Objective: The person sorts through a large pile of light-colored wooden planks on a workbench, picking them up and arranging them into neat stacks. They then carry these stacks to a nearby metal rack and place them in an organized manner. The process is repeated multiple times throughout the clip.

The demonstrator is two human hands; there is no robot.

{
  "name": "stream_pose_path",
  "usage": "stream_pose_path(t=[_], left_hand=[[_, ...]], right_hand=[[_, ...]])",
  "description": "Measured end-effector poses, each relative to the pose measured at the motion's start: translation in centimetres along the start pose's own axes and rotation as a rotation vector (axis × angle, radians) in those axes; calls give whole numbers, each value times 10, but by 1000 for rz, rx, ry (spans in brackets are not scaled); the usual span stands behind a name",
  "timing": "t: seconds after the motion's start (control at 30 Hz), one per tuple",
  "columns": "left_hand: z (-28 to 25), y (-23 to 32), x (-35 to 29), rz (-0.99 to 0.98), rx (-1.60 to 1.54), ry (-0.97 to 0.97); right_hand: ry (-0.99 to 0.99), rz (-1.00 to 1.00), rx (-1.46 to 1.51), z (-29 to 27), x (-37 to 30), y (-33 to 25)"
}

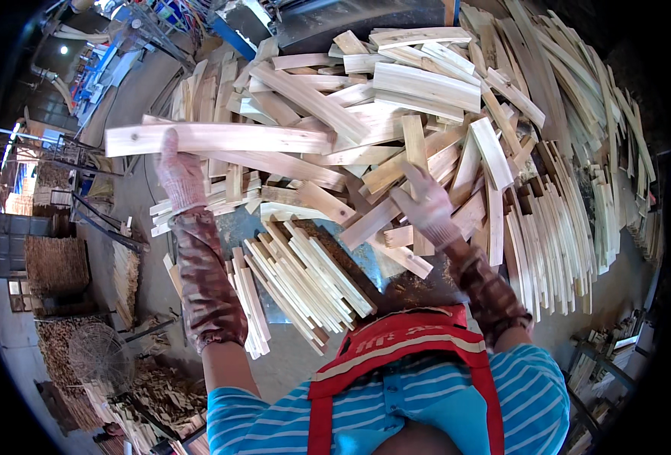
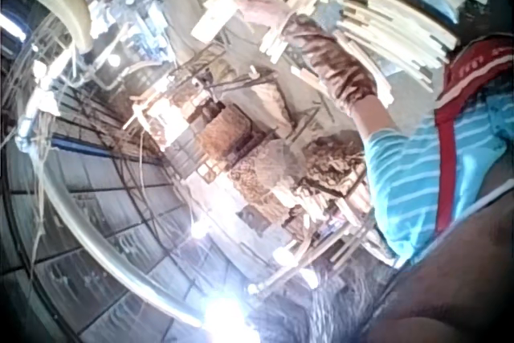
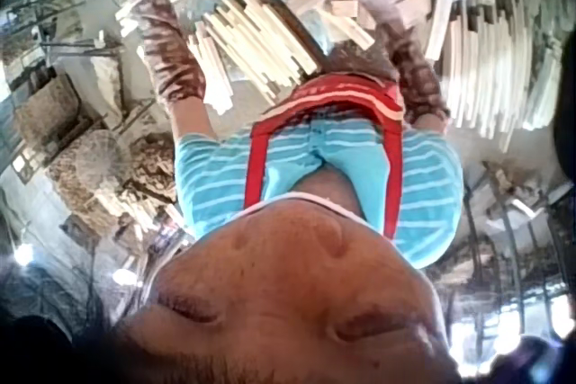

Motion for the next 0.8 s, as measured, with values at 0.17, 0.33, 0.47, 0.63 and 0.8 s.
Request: stream_pose_path(t=[0.17, 0.33, 0.47, 0.63, 0.8], left_hand=[[83, 77, -15, 114, 171, -211], [157, 150, -101, 244, 292, -247], [197, 90, -100, -207, 10, -414], [210, -34, -205, -645, 20, -708], [199, -104, -391, -1036, 164, -813]], right_hand=[[308, -612, 657, 0, 41, -119], [604, -676, 551, -49, 11, -222], [51, -270, 371, -69, 10, -169], [-266, 178, 941, -63, -55, -51], [-288, 439, 1237, -31, -135, 86]])
Point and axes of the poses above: each hand's wrist, its own x-axis towards the middle knuckle, its own z-axis out of the palm, y = z × x, the point moved 4 cm from there along x, towards the middle knuckle, and after that the axes turned 7 degrees about z, right-handed, at the moved point
